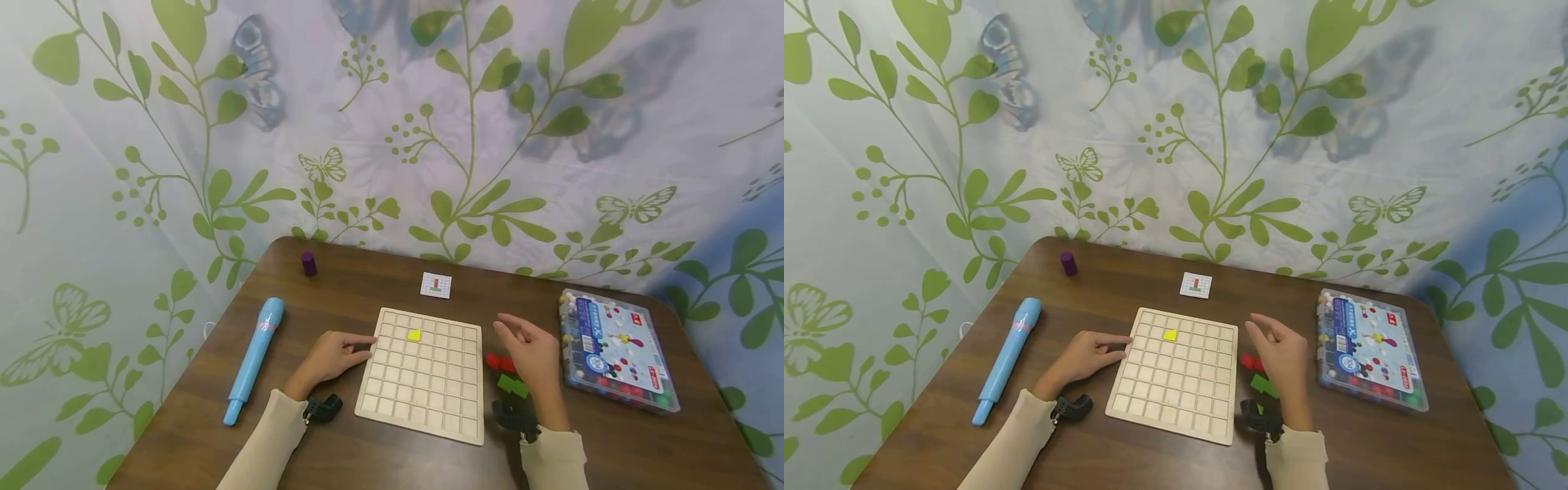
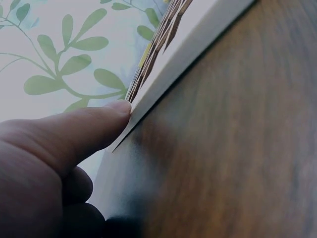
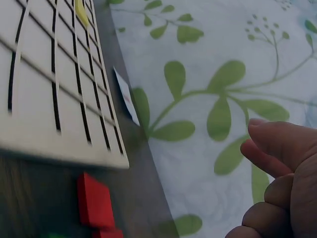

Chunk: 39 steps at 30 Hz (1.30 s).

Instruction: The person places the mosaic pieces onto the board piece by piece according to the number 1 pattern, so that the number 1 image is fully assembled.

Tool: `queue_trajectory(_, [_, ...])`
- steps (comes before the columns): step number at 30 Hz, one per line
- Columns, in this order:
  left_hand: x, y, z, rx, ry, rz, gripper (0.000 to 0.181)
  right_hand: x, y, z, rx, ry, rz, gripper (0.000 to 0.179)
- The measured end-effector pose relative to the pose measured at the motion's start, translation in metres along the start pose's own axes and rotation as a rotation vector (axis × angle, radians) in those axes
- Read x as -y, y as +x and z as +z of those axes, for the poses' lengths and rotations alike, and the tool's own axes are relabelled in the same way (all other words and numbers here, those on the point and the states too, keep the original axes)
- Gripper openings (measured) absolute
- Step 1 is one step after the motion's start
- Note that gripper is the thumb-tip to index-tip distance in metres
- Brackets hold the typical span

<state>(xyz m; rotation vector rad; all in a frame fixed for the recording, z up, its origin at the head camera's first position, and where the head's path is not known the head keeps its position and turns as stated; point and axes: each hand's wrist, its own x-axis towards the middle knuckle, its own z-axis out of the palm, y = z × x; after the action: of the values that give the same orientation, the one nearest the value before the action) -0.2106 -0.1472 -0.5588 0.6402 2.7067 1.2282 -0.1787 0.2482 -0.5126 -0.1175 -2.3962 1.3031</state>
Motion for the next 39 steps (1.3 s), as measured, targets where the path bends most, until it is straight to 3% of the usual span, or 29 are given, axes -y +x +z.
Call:
queue_trajectory(6, [0.002,0.000,-0.001,0.000,-0.003,0.004,0.032,-0.012,-0.002,-0.021,-0.046,-0.017,0.100,0.031])
queue_trajectory(12, [0.002,-0.001,-0.002,0.000,-0.003,-0.011,0.031,-0.027,-0.008,-0.039,0.040,-0.066,0.194,0.039])
queue_trajectory(21, [0.001,-0.001,0.001,0.006,0.010,-0.026,0.031,-0.047,-0.017,-0.045,0.203,-0.273,0.176,0.047])
queue_trajectory(29, [-0.002,0.000,0.002,0.007,0.014,-0.028,0.031,-0.055,-0.021,-0.041,0.230,-0.281,0.173,0.044])
queue_trajectory(39, [-0.001,-0.001,0.001,0.006,0.009,-0.030,0.032,-0.056,-0.020,-0.041,0.320,-0.285,0.182,0.052])
